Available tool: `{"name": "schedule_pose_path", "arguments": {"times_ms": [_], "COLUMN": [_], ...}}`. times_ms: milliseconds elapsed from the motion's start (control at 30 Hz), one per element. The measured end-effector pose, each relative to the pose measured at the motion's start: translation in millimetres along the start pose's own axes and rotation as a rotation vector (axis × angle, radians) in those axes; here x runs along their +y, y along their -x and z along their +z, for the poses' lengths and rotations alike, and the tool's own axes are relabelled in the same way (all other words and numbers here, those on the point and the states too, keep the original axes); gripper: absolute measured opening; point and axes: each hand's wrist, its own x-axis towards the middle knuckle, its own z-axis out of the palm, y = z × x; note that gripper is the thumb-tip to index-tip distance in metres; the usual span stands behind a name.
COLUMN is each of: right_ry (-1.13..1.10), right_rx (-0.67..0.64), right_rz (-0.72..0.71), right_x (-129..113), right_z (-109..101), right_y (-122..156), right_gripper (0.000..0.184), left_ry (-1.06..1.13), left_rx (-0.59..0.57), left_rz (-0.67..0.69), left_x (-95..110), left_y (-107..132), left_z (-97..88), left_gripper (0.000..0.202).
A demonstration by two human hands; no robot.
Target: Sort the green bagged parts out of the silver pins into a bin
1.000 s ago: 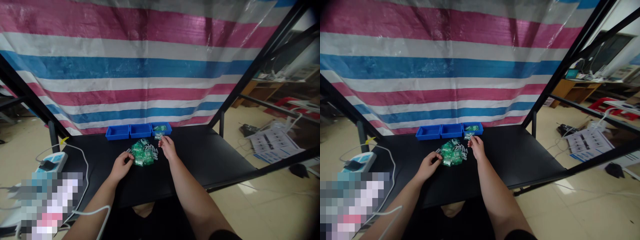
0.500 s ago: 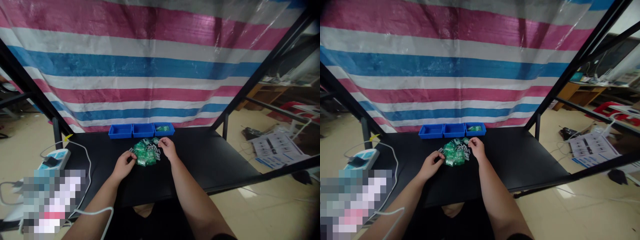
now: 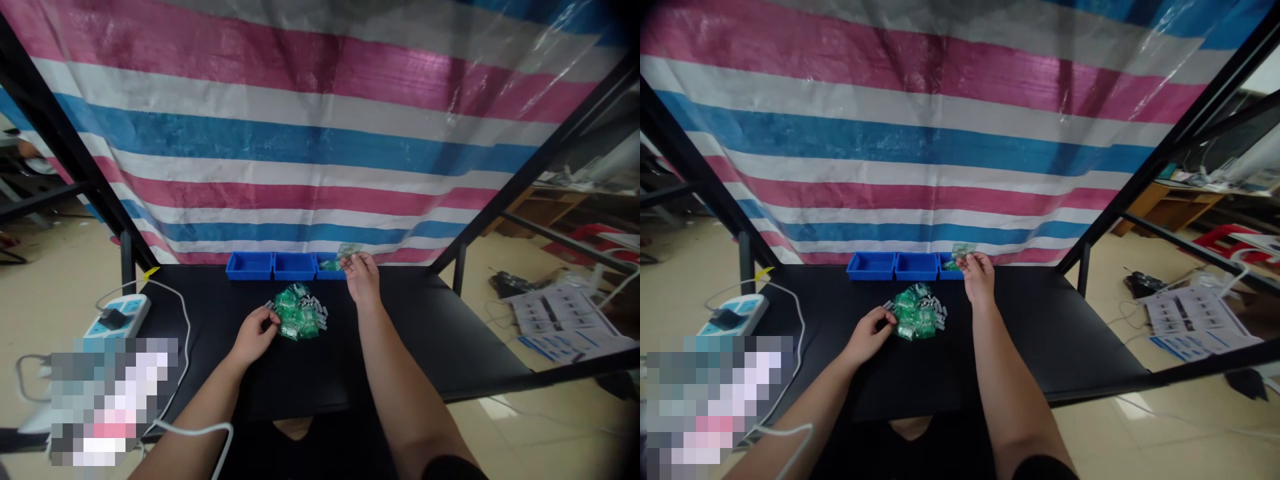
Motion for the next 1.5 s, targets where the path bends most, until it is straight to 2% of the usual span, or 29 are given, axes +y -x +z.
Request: {"name": "schedule_pose_path", "arguments": {"times_ms": [100, 167, 200, 267, 333, 400, 467, 667, 833, 1167, 1367, 1500], "right_ry": [0.359, 0.504, 0.573, 0.923, 1.137, 1.185, 1.180, 1.303, 1.164, 0.873, 0.550, 0.341], "right_rx": [0.088, 0.086, 0.089, 0.062, -0.075, -0.261, -0.356, -0.292, -0.251, -0.180, -0.107, -0.057], "right_rz": [0.172, 0.228, 0.224, 0.117, 0.023, -0.047, -0.080, 0.055, 0.197, 0.136, 0.152, 0.185], "right_x": [18, 29, 34, 42, 49, 56, 62, 81, 93, 87, 71, 57], "right_z": [-12, -22, -26, -29, -24, -14, -2, 18, 19, 9, 1, -10], "right_y": [-6, 1, 7, 22, 36, 48, 54, 48, 37, 45, 49, 56], "right_gripper": [0.036, 0.040, 0.039, 0.031, 0.018, 0.009, 0.007, 0.026, 0.030, 0.011, 0.031, 0.036], "left_ry": [-0.006, -0.009, -0.009, -0.010, -0.013, -0.014, -0.014, -0.012, -0.008, -0.021, -0.029, -0.030], "left_rx": [0.002, 0.011, 0.015, 0.019, 0.015, 0.013, 0.015, 0.014, 0.018, 0.018, 0.016, 0.018], "left_rz": [0.004, 0.014, 0.018, 0.022, 0.016, 0.008, 0.006, 0.016, 0.017, 0.031, 0.031, 0.044], "left_x": [1, 1, 2, 3, 3, 4, 4, 4, 2, 2, 1, -2], "left_y": [0, 0, 0, 0, 0, 0, 0, 1, 1, 0, 0, 0], "left_z": [-0.4, -0.8, -0.9, -1.0, -1.0, -0.8, -0.7, -1.1, -0.6, -1.1, -1.0, -0.2], "left_gripper": [0.010, 0.010, 0.011, 0.011, 0.012, 0.012, 0.012, 0.012, 0.011, 0.010, 0.010, 0.011]}}
